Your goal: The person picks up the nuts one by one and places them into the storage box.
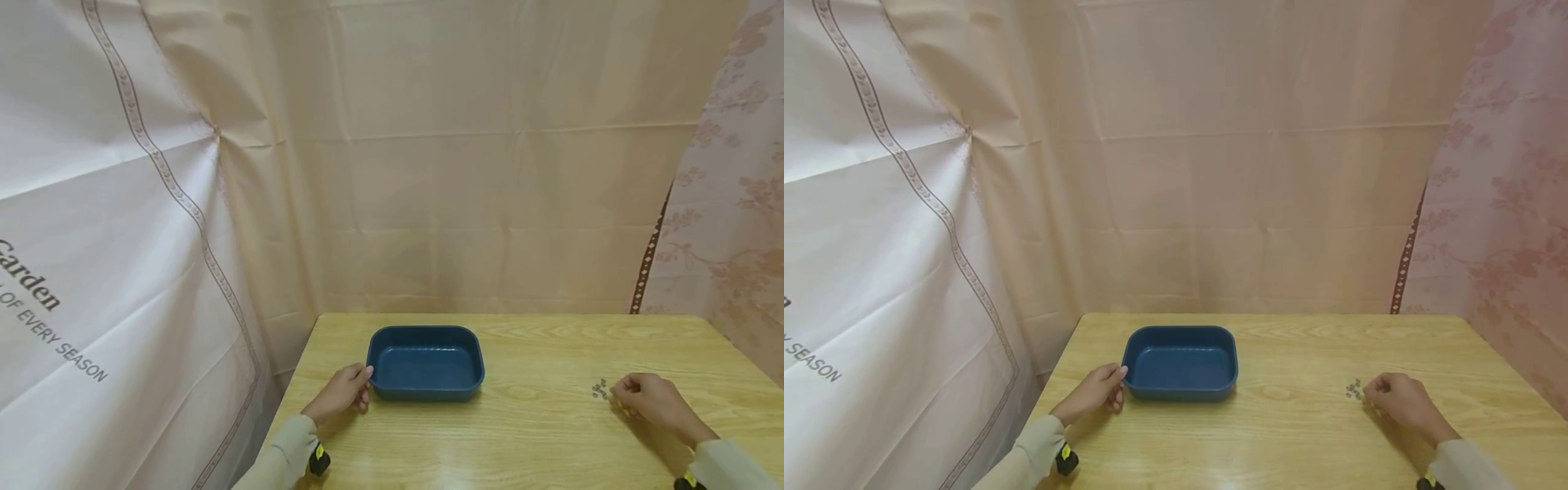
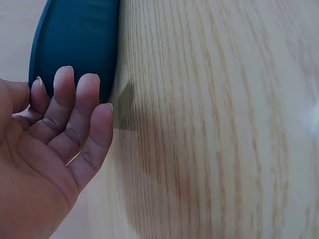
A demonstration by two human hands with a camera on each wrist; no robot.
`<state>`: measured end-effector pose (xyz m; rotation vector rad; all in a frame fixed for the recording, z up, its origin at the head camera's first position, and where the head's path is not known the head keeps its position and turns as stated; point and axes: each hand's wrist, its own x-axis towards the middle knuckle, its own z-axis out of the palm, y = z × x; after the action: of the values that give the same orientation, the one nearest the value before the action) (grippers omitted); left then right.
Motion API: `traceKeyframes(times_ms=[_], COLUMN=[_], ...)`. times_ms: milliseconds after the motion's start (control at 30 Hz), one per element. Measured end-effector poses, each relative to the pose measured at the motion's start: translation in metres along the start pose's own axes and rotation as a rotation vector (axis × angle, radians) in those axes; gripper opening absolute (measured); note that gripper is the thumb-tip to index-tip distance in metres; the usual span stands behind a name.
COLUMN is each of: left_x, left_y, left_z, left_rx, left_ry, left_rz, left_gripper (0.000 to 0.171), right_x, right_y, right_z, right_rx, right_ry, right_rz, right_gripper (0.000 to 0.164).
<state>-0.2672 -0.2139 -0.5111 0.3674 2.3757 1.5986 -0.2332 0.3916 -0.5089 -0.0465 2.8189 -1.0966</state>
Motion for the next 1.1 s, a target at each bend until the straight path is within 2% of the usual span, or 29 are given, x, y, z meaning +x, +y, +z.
traceKeyframes(times_ms=[300,567,1100], left_x=[0.000,-0.001,-0.002], left_y=[0.002,0.001,0.000], left_z=[-0.001,-0.001,-0.001], left_rx=[0.011,0.010,-0.013], left_ry=[-0.004,-0.003,-0.007], left_rz=[0.001,0.014,0.017], left_gripper=[0.047,0.044,0.046], right_x=[0.000,-0.001,0.000], right_y=[-0.003,-0.011,-0.018], right_z=[-0.001,0.000,0.007], right_rx=[0.022,0.022,-0.039], right_ry=[-0.011,0.004,0.065], right_rz=[0.012,-0.019,-0.078], right_gripper=[0.028,0.036,0.030])
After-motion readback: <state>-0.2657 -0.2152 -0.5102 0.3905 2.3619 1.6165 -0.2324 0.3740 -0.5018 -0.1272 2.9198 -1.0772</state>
